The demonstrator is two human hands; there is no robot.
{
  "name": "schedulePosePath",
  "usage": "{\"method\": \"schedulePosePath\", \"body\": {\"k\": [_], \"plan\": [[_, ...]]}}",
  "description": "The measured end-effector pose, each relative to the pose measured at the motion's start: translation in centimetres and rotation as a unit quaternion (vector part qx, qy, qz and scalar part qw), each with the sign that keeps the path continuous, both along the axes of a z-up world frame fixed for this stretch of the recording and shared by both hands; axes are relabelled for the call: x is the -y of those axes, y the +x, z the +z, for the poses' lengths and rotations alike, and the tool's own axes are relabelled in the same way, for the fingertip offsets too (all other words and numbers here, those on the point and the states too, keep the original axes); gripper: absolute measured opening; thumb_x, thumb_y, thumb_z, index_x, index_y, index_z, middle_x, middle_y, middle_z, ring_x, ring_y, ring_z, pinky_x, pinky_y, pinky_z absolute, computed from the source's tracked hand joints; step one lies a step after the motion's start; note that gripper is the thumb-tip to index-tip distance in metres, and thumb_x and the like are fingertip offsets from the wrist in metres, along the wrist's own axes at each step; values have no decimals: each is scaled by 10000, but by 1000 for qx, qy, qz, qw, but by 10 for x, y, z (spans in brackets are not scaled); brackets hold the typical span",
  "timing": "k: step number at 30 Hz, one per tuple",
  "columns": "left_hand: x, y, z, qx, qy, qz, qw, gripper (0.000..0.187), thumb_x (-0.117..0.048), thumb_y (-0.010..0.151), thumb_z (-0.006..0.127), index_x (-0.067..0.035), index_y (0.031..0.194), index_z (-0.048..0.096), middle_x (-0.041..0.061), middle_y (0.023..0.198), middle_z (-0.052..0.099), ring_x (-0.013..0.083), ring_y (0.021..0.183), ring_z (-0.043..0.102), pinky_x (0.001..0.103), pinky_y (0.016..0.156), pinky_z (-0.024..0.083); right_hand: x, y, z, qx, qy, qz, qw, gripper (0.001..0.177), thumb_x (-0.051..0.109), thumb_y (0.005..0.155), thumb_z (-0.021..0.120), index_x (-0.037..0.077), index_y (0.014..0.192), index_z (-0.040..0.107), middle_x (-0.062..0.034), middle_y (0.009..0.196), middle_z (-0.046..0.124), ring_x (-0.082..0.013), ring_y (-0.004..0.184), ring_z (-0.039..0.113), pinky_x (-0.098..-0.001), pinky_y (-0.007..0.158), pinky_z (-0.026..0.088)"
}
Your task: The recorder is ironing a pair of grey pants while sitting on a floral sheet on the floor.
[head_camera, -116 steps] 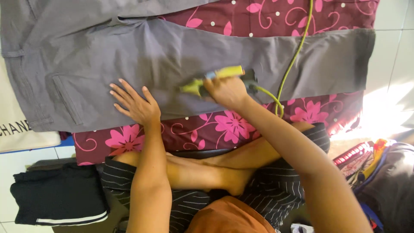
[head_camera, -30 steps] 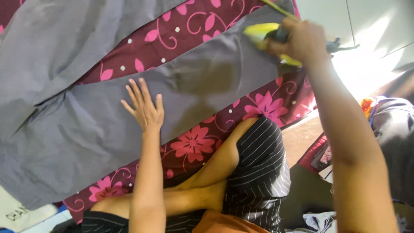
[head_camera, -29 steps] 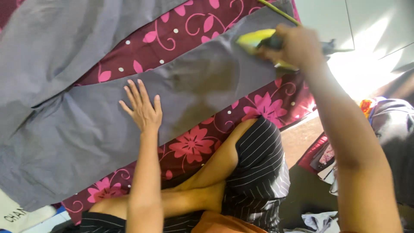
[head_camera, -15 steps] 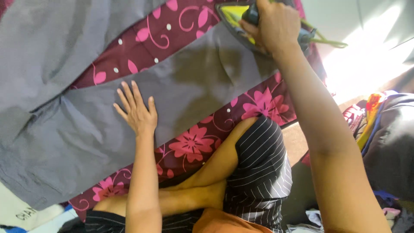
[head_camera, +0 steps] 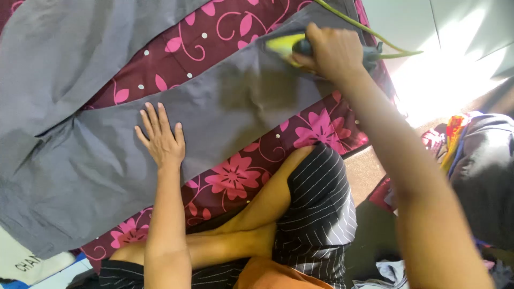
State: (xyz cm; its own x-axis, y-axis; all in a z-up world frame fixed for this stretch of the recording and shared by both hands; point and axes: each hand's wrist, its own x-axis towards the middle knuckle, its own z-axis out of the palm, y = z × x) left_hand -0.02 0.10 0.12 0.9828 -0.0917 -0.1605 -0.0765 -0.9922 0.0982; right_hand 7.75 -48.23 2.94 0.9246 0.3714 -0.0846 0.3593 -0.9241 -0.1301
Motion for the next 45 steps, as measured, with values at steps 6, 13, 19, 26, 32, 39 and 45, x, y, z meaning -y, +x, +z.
{"method": "schedulePosePath", "body": {"k": [6, 13, 19, 26, 32, 39, 45], "plan": [[-2, 2, 1, -10, -6, -1, 1000, 708, -400, 1078, 511, -136, 1687, 266, 129, 1761, 168, 347, 1621, 161, 620, 1264, 60, -26, 0, 29, -89, 7, -83, 993, 602, 719, 824, 721, 133, 956, 671, -145, 705, 698, -371, 643, 701, -481, 575, 537], [0, 0, 1, -17, -2, -1, 1000, 712, -390, 1082, 513, -122, 1691, 261, 143, 1761, 155, 351, 1625, 152, 625, 1270, 55, -43, -41, -15, -28, 18, 236, 971, 325, 481, 957, 612, 204, 1106, 692, -12, 747, 703, -241, 621, 712, -408, 489, 541], [32, -29, 12, -5, -24, 24, 999, 712, -391, 1083, 513, -93, 1682, 267, 190, 1755, 148, 377, 1628, 135, 645, 1274, 54, -75, 39, -6, 48, 92, 13, 995, 596, 732, 962, 651, 136, 983, 664, -78, 737, 690, -297, 627, 701, -437, 517, 532], [27, -53, 4, -34, -34, 33, 998, 770, -416, 1032, 535, -64, 1663, 268, 207, 1737, 147, 377, 1613, 138, 665, 1248, 45, -106, -2, 29, -134, -5, 181, 974, 289, 476, 901, 676, 197, 977, 680, -51, 651, 677, -264, 599, 715, -419, 486, 551], [24, -59, -2, -25, -18, 28, 999, 754, -443, 1039, 532, -88, 1657, 289, 208, 1731, 142, 413, 1601, 112, 662, 1244, 54, -119, 6, 20, -106, 63, 183, 975, 473, 628, 838, 726, 175, 969, 682, -88, 690, 682, -315, 523, 683, -448, 418, 520], [20, -63, 2, -16, -48, 44, 998, 734, -448, 1067, 487, -86, 1667, 268, 209, 1739, 121, 417, 1610, 93, 675, 1245, 29, -171, 15, 8, 19, 167, -77, 983, 524, 634, 862, 772, 137, 975, 649, -104, 698, 680, -342, 624, 704, -464, 549, 543], [19, -67, -6, -16, -43, 49, 998, 725, -449, 1080, 453, -92, 1675, 243, 206, 1745, 109, 404, 1619, 91, 684, 1239, -10, -123, -26, 44, -262, 32, 141, 954, 503, 528, 851, 741, 132, 1129, 605, -137, 810, 738, -335, 744, 727, -481, 620, 567]]}}
